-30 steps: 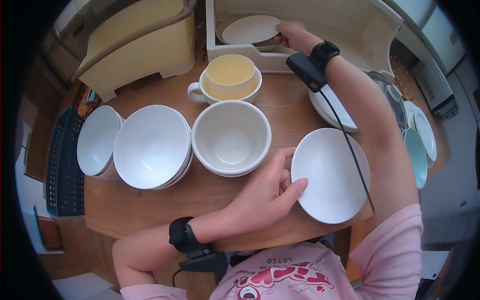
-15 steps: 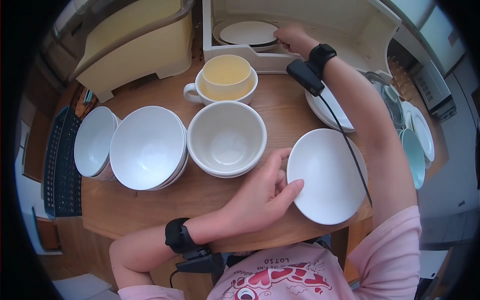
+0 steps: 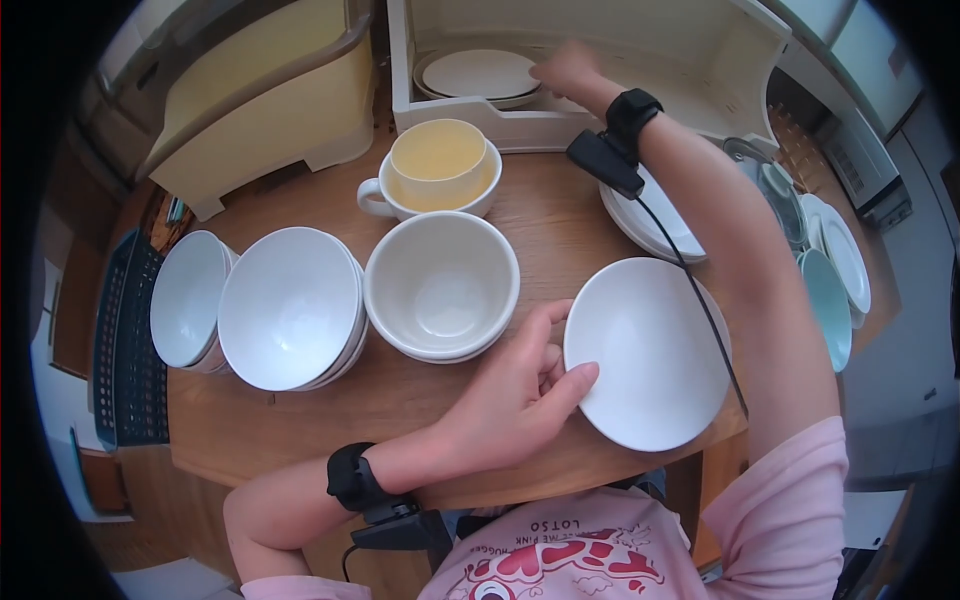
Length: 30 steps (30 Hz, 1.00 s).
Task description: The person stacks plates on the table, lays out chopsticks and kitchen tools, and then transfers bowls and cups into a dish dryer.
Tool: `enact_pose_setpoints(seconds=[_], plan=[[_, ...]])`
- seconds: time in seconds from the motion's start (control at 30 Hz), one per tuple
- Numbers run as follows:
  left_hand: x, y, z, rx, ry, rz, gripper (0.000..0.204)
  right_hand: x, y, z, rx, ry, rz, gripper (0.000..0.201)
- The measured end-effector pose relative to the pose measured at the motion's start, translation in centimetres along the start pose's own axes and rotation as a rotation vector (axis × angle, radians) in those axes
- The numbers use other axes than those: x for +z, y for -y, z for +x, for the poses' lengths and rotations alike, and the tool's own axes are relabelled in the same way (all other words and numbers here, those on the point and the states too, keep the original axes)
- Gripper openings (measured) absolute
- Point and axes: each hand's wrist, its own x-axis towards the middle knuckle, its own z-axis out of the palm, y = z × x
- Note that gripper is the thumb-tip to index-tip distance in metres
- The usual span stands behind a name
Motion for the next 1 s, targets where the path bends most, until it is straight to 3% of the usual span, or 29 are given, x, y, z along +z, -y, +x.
enact_pose_setpoints(seconds=[0.03, 0.1, 0.23, 0.3, 0.33, 0.4, 0.43, 0.5, 0.63, 0.7, 0.77, 0.83, 0.97, 1.0], plan=[[-0.1, 0.0, 0.0, -0.018, 0.005, 0.035, 0.048, -1.1, 0.5, -0.8, 0.007, -0.001, 0.0, 0.023], [-0.3, -0.1, -0.1, -0.039, 0.016, 0.067, 0.049, -3.3, 1.0, -2.0, -0.186, 0.016, 0.123, 0.028], [0.0, -1.2, -0.2, -0.107, 0.021, 0.003, 0.051, -5.5, 0.6, -4.3, -0.346, -0.048, 0.126, 0.026], [0.1, -1.2, -0.2, -0.132, 0.014, -0.038, 0.05, -9.0, 1.5, -10.1, -0.512, 0.068, 0.236, 0.025], [0.2, -1.0, -0.2, -0.119, -0.007, -0.028, 0.049, -10.0, 1.4, -11.7, -0.505, 0.066, 0.236, 0.025], [0.2, -0.6, -0.2, -0.108, -0.019, -0.017, 0.048, -11.7, 0.5, -14.2, -0.638, 0.174, 0.005, 0.031], [0.2, -0.5, -0.2, -0.106, -0.031, -0.004, 0.047, -12.5, 0.2, -15.5, -0.631, 0.171, 0.004, 0.031], [0.2, -0.5, -0.2, -0.104, -0.039, 0.011, 0.046, -13.8, -0.4, -17.8, -0.488, 0.44, -0.137, 0.026], [0.2, -0.3, -0.2, -0.085, -0.057, 0.014, 0.043, -14.3, -3.4, -20.3, -0.527, 0.562, -0.214, 0.024], [0.2, -0.3, -0.2, -0.066, -0.06, 0.012, 0.043, -14.5, -4.2, -20.7, -0.47, 0.705, -0.195, 0.025], [0.2, -0.3, -0.3, -0.054, -0.065, -0.004, 0.042, -14.2, -4.6, -20.9, -0.441, 0.735, -0.183, 0.022], [0.2, -0.3, -0.3, -0.05, -0.056, 0.01, 0.042, -13.9, -5.1, -21.0, -0.341, 0.855, 0.031, 0.017], [0.3, -0.3, -0.4, -0.017, -0.061, 0.003, 0.041, -14.0, -5.6, -20.6, -0.301, 0.897, 0.084, 0.015], [0.4, -0.2, -0.3, -0.015, -0.064, 0.004, 0.041, -14.0, -6.2, -20.3, -0.301, 0.91, 0.205, 0.017]])
